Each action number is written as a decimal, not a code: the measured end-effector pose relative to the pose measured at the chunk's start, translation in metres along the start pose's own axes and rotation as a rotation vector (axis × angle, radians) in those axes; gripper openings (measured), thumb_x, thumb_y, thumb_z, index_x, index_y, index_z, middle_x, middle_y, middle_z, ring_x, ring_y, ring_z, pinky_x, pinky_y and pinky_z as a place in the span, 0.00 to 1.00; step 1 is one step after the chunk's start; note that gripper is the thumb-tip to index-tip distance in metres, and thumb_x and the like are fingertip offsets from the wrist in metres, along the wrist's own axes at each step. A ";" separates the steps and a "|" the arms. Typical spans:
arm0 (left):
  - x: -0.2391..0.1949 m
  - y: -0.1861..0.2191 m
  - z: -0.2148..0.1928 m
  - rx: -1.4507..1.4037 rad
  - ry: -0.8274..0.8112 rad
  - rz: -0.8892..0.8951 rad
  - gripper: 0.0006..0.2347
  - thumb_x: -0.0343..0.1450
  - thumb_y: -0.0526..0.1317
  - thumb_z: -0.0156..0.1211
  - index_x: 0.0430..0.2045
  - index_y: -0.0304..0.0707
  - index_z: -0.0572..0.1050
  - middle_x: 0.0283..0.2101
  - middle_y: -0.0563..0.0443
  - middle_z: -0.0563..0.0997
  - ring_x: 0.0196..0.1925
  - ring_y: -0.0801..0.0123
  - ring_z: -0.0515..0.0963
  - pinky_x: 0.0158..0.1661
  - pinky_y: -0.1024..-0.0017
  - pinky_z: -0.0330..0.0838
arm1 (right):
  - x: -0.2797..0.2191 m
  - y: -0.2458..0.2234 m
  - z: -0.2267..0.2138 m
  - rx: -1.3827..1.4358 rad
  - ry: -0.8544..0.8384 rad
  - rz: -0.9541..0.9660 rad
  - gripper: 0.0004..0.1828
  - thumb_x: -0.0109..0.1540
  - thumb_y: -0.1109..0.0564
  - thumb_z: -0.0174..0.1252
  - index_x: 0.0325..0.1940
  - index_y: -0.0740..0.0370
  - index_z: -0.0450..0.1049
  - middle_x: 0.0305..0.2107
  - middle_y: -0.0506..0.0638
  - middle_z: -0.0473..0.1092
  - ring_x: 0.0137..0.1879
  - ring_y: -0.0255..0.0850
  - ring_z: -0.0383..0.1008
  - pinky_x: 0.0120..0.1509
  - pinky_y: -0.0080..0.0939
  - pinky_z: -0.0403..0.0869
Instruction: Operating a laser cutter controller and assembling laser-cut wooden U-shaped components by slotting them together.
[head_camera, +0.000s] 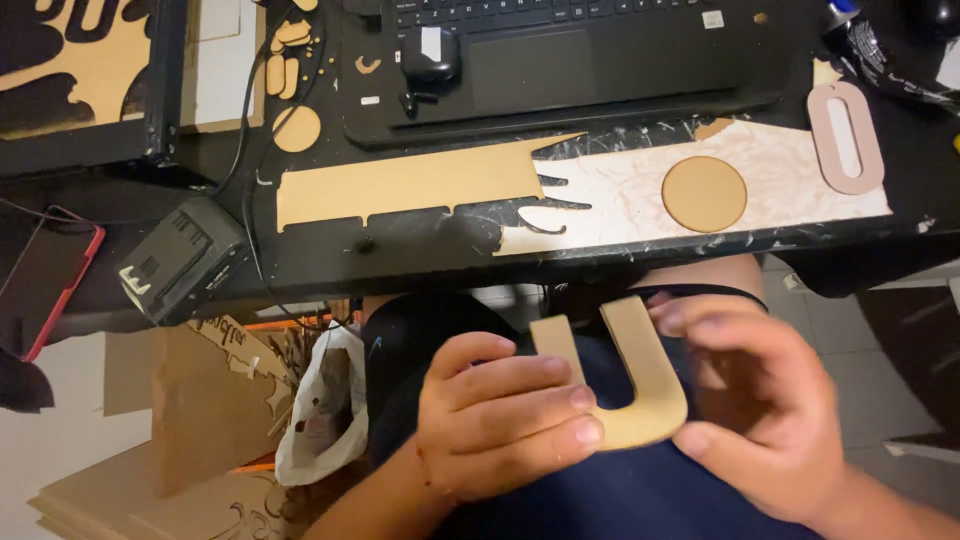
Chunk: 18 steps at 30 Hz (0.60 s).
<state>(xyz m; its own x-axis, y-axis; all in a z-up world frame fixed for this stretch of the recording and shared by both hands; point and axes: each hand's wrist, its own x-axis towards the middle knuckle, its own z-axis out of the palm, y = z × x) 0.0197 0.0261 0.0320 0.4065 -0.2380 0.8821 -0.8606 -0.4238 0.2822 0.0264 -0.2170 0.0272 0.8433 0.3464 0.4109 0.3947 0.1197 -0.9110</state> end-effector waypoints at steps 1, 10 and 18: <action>0.002 -0.003 -0.004 0.071 -0.026 0.045 0.04 0.74 0.36 0.55 0.37 0.49 0.77 0.42 0.60 0.83 0.42 0.71 0.85 0.52 0.69 0.69 | -0.001 0.000 0.001 0.394 0.003 0.174 0.32 0.59 0.62 0.64 0.65 0.65 0.61 0.62 0.65 0.62 0.63 0.51 0.70 0.71 0.50 0.69; -0.004 -0.014 -0.006 0.121 -0.127 0.183 0.07 0.75 0.41 0.58 0.45 0.58 0.76 0.45 0.68 0.79 0.44 0.74 0.78 0.48 0.71 0.72 | 0.041 -0.010 -0.023 -0.120 -0.518 0.094 0.24 0.61 0.41 0.59 0.51 0.61 0.74 0.43 0.55 0.78 0.50 0.47 0.83 0.55 0.46 0.79; -0.012 -0.025 0.004 0.098 -0.104 0.157 0.06 0.74 0.39 0.61 0.44 0.55 0.78 0.39 0.61 0.70 0.34 0.71 0.67 0.34 0.71 0.67 | 0.038 -0.013 -0.029 -0.383 -0.552 0.145 0.12 0.58 0.50 0.60 0.43 0.54 0.76 0.36 0.44 0.81 0.40 0.36 0.86 0.44 0.33 0.82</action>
<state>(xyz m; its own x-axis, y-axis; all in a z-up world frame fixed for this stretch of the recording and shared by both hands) 0.0378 0.0360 0.0127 0.3034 -0.3942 0.8675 -0.8840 -0.4563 0.1018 0.0641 -0.2320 0.0559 0.6281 0.7695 0.1153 0.4789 -0.2655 -0.8368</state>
